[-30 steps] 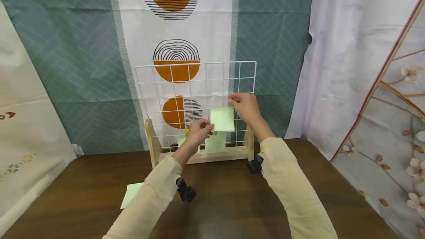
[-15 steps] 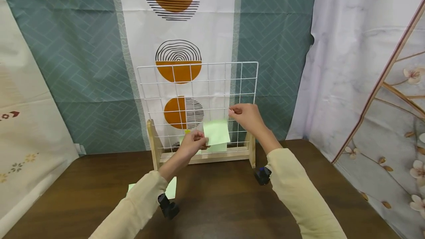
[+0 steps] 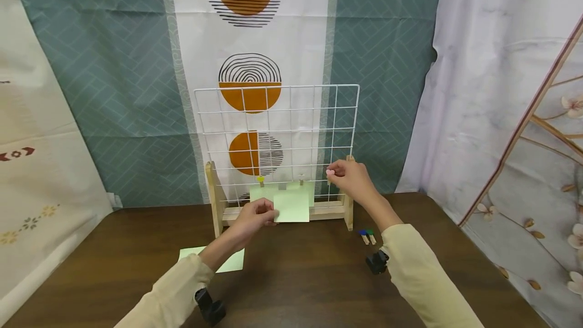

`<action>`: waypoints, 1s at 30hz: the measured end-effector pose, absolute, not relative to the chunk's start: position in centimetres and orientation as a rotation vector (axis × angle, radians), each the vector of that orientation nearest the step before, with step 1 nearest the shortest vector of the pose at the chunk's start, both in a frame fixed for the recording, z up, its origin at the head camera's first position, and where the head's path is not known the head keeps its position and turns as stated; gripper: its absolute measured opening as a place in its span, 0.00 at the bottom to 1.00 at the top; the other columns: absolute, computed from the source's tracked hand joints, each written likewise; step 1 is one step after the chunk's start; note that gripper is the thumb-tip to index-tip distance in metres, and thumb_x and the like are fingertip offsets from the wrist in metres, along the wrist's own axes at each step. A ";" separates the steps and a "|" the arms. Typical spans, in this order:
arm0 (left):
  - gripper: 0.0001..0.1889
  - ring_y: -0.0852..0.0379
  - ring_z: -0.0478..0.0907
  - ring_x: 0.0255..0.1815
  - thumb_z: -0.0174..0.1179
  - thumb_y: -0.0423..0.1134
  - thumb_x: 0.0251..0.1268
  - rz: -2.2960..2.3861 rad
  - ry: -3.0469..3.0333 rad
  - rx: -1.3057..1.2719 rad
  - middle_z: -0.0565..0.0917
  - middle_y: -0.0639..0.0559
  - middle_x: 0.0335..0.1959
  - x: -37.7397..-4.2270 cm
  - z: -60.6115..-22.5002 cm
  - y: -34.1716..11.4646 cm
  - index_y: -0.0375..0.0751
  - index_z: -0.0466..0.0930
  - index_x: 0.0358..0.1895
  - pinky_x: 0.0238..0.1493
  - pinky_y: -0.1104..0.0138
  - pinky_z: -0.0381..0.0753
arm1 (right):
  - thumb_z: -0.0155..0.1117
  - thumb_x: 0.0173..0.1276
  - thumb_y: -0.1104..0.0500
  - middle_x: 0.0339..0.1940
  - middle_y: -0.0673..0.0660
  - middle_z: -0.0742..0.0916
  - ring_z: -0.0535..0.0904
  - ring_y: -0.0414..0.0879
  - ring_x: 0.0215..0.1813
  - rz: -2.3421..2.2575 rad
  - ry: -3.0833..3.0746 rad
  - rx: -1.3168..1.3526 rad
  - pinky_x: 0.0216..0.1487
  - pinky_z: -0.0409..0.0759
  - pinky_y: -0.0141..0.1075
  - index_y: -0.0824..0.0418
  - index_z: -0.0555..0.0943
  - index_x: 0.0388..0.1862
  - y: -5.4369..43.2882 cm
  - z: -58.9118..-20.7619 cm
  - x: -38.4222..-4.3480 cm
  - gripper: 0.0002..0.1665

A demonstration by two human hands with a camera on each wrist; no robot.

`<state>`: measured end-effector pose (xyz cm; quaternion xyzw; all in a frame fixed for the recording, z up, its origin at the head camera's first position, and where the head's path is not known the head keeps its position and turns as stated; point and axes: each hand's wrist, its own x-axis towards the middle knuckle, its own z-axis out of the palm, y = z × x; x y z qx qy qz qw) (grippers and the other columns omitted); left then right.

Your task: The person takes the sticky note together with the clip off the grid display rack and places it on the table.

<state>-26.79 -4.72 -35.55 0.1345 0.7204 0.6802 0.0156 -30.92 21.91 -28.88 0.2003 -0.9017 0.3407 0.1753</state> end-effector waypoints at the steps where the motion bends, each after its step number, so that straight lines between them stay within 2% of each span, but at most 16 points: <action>1: 0.03 0.54 0.78 0.31 0.58 0.26 0.65 2.122 2.235 0.410 0.74 0.51 0.28 -26.7 -35.8 -5.0 0.30 0.73 0.35 0.41 0.61 0.81 | 0.63 0.69 0.59 0.41 0.64 0.87 0.85 0.56 0.42 0.961 -2.561 0.562 0.40 0.82 0.47 0.70 0.82 0.48 22.1 -29.1 -30.9 0.16; 7: 0.03 0.49 0.79 0.32 0.57 0.26 0.64 2.106 2.261 0.355 0.76 0.49 0.29 -26.3 -37.0 -6.5 0.30 0.72 0.37 0.42 0.60 0.80 | 0.64 0.68 0.61 0.48 0.68 0.84 0.84 0.59 0.44 0.959 -2.592 0.512 0.38 0.83 0.46 0.70 0.82 0.50 23.5 -30.3 -30.7 0.16; 14: 0.04 0.52 0.79 0.31 0.58 0.26 0.64 2.032 2.266 0.321 0.77 0.49 0.27 -26.0 -38.1 -7.9 0.32 0.73 0.32 0.47 0.51 0.79 | 0.59 0.72 0.61 0.33 0.61 0.86 0.84 0.54 0.30 0.969 -2.643 0.540 0.30 0.82 0.40 0.73 0.80 0.50 24.9 -32.1 -30.7 0.16; 17: 0.04 0.54 0.79 0.31 0.59 0.27 0.64 1.994 2.277 0.309 0.78 0.49 0.28 -25.8 -38.7 -8.4 0.31 0.74 0.33 0.47 0.50 0.79 | 0.59 0.72 0.62 0.30 0.59 0.85 0.83 0.49 0.26 0.936 -2.664 0.531 0.29 0.82 0.40 0.74 0.80 0.51 25.5 -32.8 -30.7 0.16; 23: 0.04 0.54 0.78 0.30 0.60 0.27 0.63 1.941 2.303 0.296 0.77 0.48 0.29 -25.5 -39.9 -9.3 0.29 0.74 0.34 0.44 0.53 0.81 | 0.60 0.71 0.62 0.31 0.60 0.86 0.83 0.49 0.24 0.892 -2.680 0.485 0.31 0.82 0.42 0.73 0.81 0.51 26.7 -34.3 -30.5 0.16; 30: 0.05 0.56 0.78 0.28 0.61 0.26 0.61 1.905 2.405 0.299 0.77 0.49 0.29 -24.9 -41.4 -9.9 0.28 0.74 0.36 0.38 0.57 0.83 | 0.61 0.70 0.62 0.36 0.63 0.87 0.83 0.51 0.28 0.909 -2.741 0.482 0.28 0.81 0.38 0.73 0.82 0.48 28.1 -35.7 -30.1 0.15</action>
